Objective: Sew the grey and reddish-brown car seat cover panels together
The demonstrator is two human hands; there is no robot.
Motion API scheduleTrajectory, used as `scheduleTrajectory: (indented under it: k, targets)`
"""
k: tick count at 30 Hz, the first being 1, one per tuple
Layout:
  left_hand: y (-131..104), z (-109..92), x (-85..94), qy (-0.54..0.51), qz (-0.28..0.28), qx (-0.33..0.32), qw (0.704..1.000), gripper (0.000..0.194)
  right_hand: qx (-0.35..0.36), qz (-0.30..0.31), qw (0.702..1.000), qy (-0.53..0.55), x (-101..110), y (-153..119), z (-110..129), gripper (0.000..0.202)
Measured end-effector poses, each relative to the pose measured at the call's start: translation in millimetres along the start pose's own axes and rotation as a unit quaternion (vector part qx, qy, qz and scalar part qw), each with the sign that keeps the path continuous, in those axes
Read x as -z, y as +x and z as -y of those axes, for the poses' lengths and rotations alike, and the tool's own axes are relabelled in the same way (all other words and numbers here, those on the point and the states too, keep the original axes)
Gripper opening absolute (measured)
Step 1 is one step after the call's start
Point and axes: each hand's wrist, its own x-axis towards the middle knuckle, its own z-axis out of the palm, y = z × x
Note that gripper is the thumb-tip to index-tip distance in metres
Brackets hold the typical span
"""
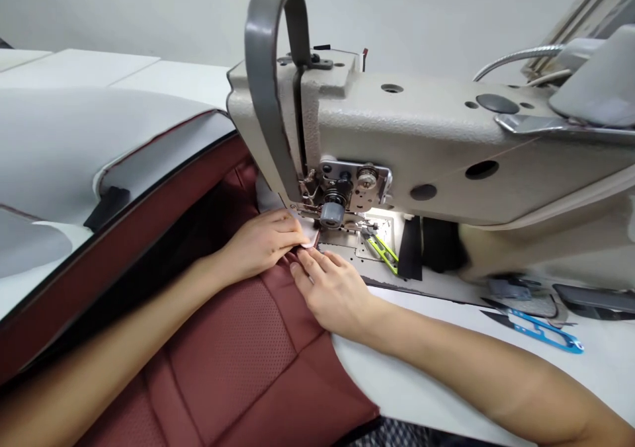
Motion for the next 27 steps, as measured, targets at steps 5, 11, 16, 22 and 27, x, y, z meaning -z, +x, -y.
scheduleTrajectory:
  k: [5, 11, 16, 22, 27]
  targets:
    - [8, -3, 2.7, 0.051, 0.020, 0.002, 0.999, 0.035, -0.018, 0.023, 1.000, 0.012, 2, 2, -8, 0.039]
    - [10, 2, 2.5, -0.004, 0.026, 0.062, 0.998, 0.033, -0.004, 0.023, 1.000, 0.011, 11, -1, -10, 0.036]
    - [18, 11, 11.7, -0.037, 0.056, 0.044, 0.997, 0.030, 0.012, 0.056, 0.998, -0.016, 17, -1, -9, 0.038]
    - [21, -1, 22.0, 0.104, 0.079, -0.041, 0.991, 0.029, 0.000, 0.106, 0.994, -0.011, 19, -3, -11, 0.046]
    - [19, -14, 16.0, 0.160, 0.061, -0.048, 0.984, 0.024, -0.022, 0.141, 0.990, 0.013, 22, -2, -14, 0.052]
